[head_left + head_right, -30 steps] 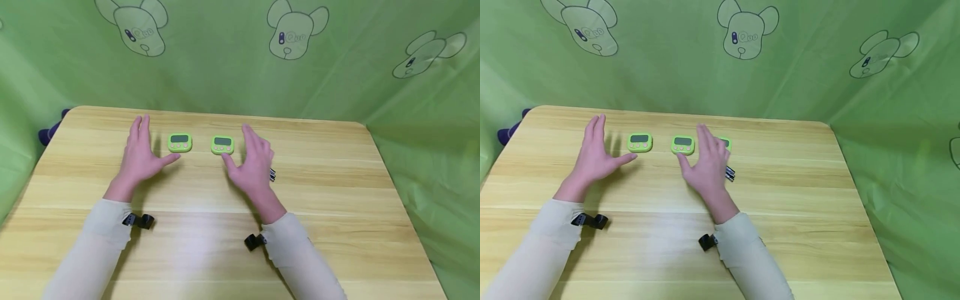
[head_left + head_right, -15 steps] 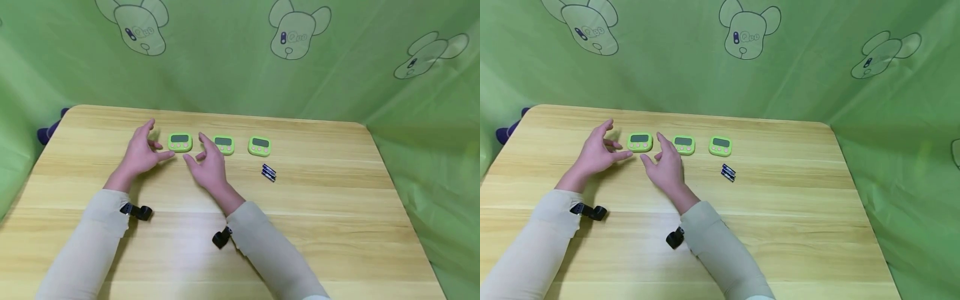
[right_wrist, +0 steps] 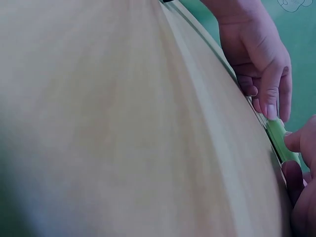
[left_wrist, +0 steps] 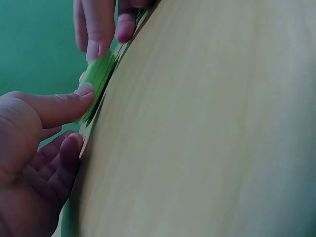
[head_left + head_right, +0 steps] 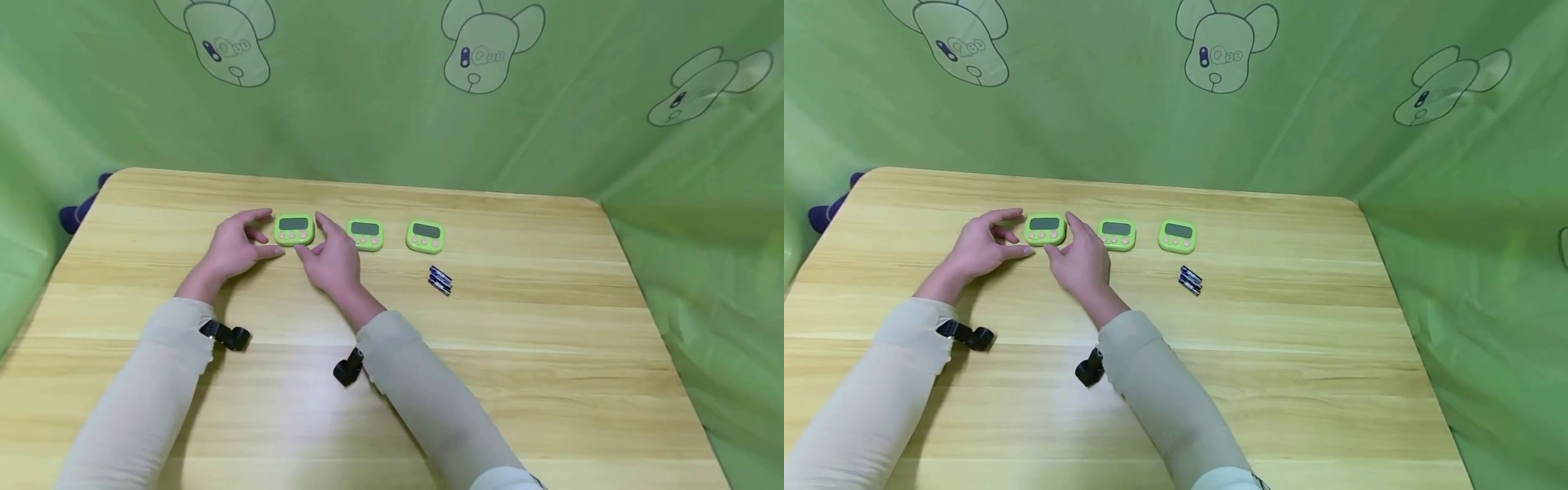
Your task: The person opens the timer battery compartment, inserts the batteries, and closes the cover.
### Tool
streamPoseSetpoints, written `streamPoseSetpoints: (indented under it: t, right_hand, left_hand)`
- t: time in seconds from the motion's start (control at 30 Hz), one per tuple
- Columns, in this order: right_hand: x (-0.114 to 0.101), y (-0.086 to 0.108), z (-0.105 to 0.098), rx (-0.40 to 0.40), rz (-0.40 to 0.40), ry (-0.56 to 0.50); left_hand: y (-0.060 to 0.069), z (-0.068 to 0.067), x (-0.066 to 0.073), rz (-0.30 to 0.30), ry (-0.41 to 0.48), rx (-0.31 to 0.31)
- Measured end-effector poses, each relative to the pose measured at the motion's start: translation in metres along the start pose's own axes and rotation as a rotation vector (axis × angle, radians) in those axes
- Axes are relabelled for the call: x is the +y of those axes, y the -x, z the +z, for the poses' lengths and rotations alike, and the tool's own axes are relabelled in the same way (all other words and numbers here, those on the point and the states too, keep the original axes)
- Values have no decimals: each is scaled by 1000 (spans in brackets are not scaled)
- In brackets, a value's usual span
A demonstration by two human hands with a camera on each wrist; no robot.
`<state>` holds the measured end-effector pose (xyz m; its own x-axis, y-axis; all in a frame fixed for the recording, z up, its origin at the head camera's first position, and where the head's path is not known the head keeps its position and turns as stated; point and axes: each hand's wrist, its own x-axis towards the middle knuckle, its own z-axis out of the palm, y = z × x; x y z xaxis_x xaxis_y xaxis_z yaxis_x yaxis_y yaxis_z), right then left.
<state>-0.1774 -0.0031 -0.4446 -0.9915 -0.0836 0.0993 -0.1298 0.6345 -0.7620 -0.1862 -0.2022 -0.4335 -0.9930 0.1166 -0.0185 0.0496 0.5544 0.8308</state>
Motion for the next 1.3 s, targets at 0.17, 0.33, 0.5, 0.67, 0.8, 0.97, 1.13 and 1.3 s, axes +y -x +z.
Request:
streamPoseSetpoints:
  t: [0.17, 0.33, 0.5, 0.67, 0.8, 0.97, 1.13, 1.3]
  right_hand:
    - [-4, -4, 3, -24, 37, 102]
    - [-6, -2, 5, -26, 41, 187]
    - [-5, 2, 5, -14, 12, 179]
    - [-3, 9, 5, 2, -39, 107]
    - [-1, 17, 3, 21, -96, 55]
    - [2, 25, 0, 47, -178, -5]
    - [5, 32, -4, 64, -187, -123]
    - [9, 39, -10, 61, -156, -320]
  left_hand:
    - [-4, 6, 1, 19, -45, 5]
    - [-4, 10, 0, 24, -45, 26]
    - [2, 12, -1, -11, 82, 69]
    - [11, 16, -3, -8, 167, 110]
    - [22, 20, -4, 27, 207, 157]
    - [32, 27, -2, 66, 240, 221]
    - [40, 33, 2, 71, 238, 238]
    - [48, 41, 5, 107, 247, 259]
